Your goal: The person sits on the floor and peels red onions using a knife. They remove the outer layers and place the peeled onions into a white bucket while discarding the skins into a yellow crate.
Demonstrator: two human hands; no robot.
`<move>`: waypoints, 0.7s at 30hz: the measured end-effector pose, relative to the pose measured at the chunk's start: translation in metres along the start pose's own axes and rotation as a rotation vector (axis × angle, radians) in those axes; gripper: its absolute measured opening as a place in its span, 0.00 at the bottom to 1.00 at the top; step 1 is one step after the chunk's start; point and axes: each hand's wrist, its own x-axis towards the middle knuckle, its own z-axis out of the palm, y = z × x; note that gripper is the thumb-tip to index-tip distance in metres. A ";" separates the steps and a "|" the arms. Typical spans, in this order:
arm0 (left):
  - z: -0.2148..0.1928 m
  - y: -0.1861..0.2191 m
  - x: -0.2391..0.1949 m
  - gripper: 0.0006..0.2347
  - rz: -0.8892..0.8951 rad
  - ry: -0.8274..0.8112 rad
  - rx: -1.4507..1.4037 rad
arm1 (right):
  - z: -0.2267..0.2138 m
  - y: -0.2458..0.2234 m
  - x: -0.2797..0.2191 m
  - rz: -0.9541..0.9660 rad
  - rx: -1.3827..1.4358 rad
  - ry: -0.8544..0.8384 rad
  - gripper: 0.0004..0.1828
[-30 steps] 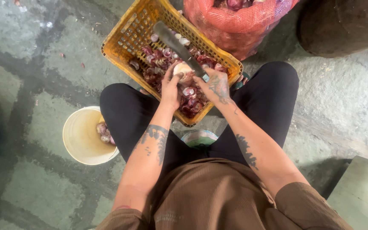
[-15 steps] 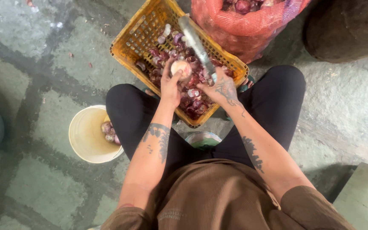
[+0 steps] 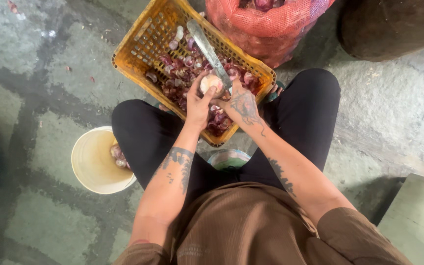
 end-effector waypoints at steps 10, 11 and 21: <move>0.006 0.012 0.004 0.22 0.051 -0.027 0.049 | -0.005 -0.004 0.005 -0.029 -0.037 0.022 0.45; 0.006 0.009 0.003 0.21 0.089 -0.024 0.054 | -0.004 -0.003 0.003 -0.025 -0.055 0.020 0.46; 0.013 -0.021 0.008 0.24 0.237 0.258 0.033 | 0.012 -0.001 0.002 -0.030 -0.272 0.043 0.30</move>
